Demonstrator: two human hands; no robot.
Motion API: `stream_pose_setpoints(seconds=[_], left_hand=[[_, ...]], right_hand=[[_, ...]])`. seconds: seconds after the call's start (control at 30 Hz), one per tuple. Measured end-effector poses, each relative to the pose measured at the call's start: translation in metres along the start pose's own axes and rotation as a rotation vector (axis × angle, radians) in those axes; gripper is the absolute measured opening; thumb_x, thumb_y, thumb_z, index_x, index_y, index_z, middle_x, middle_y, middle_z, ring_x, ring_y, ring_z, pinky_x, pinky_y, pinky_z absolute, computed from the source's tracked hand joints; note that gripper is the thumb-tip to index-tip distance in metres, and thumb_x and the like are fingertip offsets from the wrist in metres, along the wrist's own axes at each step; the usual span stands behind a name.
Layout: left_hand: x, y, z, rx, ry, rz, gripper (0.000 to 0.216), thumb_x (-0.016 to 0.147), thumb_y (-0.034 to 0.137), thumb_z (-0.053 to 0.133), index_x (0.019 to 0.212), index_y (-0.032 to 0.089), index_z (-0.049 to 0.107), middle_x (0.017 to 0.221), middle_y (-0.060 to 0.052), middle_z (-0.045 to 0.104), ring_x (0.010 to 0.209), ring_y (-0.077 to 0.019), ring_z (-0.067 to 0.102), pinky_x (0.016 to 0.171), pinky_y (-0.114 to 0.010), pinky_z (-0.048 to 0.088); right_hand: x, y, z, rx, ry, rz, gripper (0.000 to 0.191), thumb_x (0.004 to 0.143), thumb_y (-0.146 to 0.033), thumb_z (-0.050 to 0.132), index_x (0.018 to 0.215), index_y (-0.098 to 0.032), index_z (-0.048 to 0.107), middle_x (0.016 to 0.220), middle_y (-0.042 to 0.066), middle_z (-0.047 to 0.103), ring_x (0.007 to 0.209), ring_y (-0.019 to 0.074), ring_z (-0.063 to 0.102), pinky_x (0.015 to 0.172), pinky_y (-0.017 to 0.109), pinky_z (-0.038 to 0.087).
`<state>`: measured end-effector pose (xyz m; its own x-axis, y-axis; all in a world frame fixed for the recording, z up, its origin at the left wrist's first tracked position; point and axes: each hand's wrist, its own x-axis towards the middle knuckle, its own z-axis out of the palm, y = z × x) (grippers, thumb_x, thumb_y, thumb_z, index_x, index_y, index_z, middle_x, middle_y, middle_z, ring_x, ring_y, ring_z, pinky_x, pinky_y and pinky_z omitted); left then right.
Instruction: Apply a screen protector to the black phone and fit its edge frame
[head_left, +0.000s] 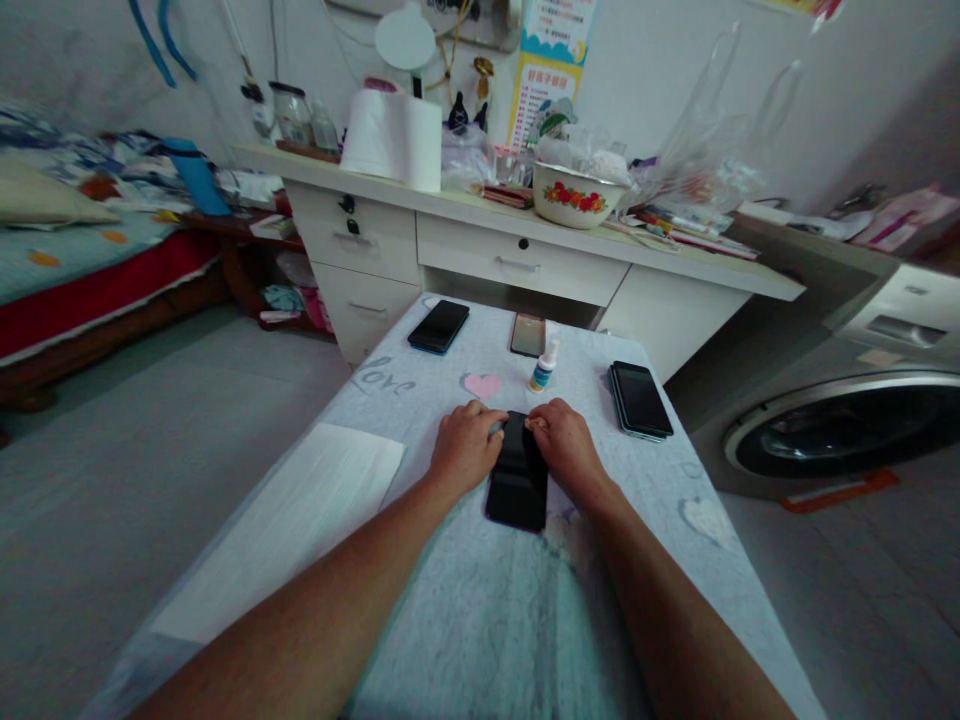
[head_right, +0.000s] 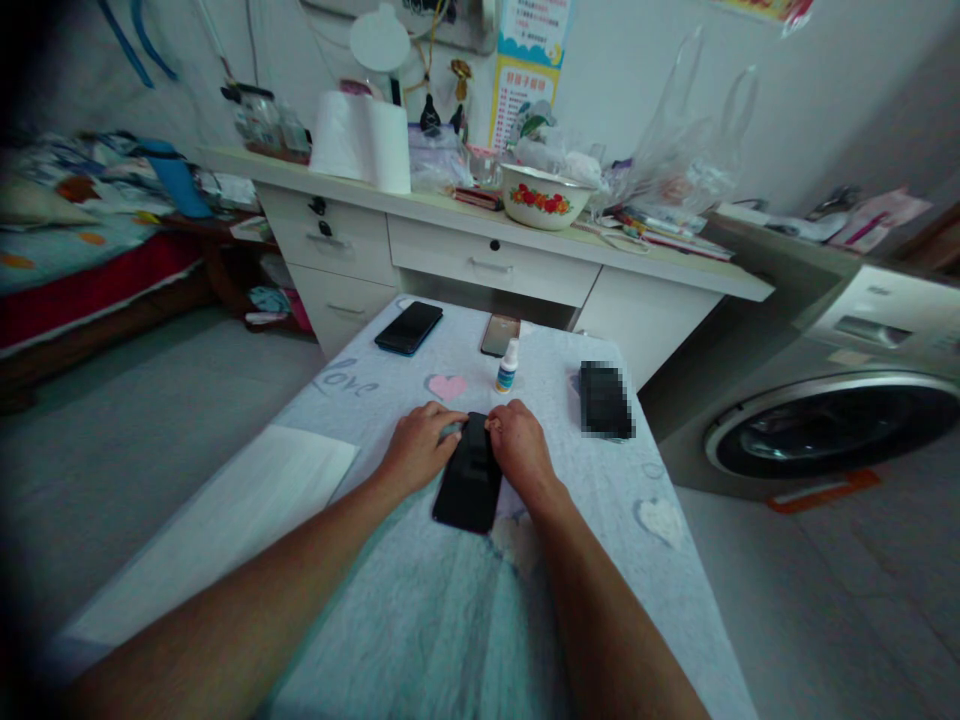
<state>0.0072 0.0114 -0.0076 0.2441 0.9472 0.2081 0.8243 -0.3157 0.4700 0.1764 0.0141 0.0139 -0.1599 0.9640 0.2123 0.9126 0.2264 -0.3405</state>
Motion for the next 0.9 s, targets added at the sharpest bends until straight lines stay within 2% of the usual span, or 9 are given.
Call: stream_pose_setpoints(seconds=[0.17,0.57,0.9], left_hand=[[0.000,0.001,-0.001,0.007,-0.026,-0.022,0.031,0.087,0.024,0.054,0.115,0.030,0.065,0.108,-0.004,0.061,0.103,-0.0214,0.055,0.090,-0.034,0.040],[0.001,0.000,-0.001,-0.005,0.000,0.004,0.030,0.086,0.023,0.056,0.113,0.029,0.066,0.105,-0.004,0.061,0.100,-0.0213,0.056,0.089,-0.034,0.040],[0.000,0.000,0.000,0.015,0.008,0.015,0.030,0.086,0.024,0.055,0.113,0.029,0.065,0.104,-0.004,0.061,0.100,-0.0216,0.056,0.087,-0.034,0.040]], right_hand=[[0.000,0.002,0.001,-0.015,0.009,0.018,0.019,0.089,-0.016,0.051,0.090,-0.016,0.070,0.088,0.005,0.061,0.079,0.0135,0.056,0.074,0.023,0.037],[-0.003,-0.008,-0.001,-0.003,-0.029,-0.032,0.019,0.089,-0.013,0.049,0.091,-0.016,0.069,0.090,0.005,0.060,0.083,0.0138,0.056,0.076,0.023,0.038],[-0.001,-0.005,0.003,0.003,0.023,0.008,0.018,0.089,-0.017,0.052,0.090,-0.017,0.070,0.088,0.005,0.061,0.078,0.0140,0.056,0.072,0.023,0.037]])
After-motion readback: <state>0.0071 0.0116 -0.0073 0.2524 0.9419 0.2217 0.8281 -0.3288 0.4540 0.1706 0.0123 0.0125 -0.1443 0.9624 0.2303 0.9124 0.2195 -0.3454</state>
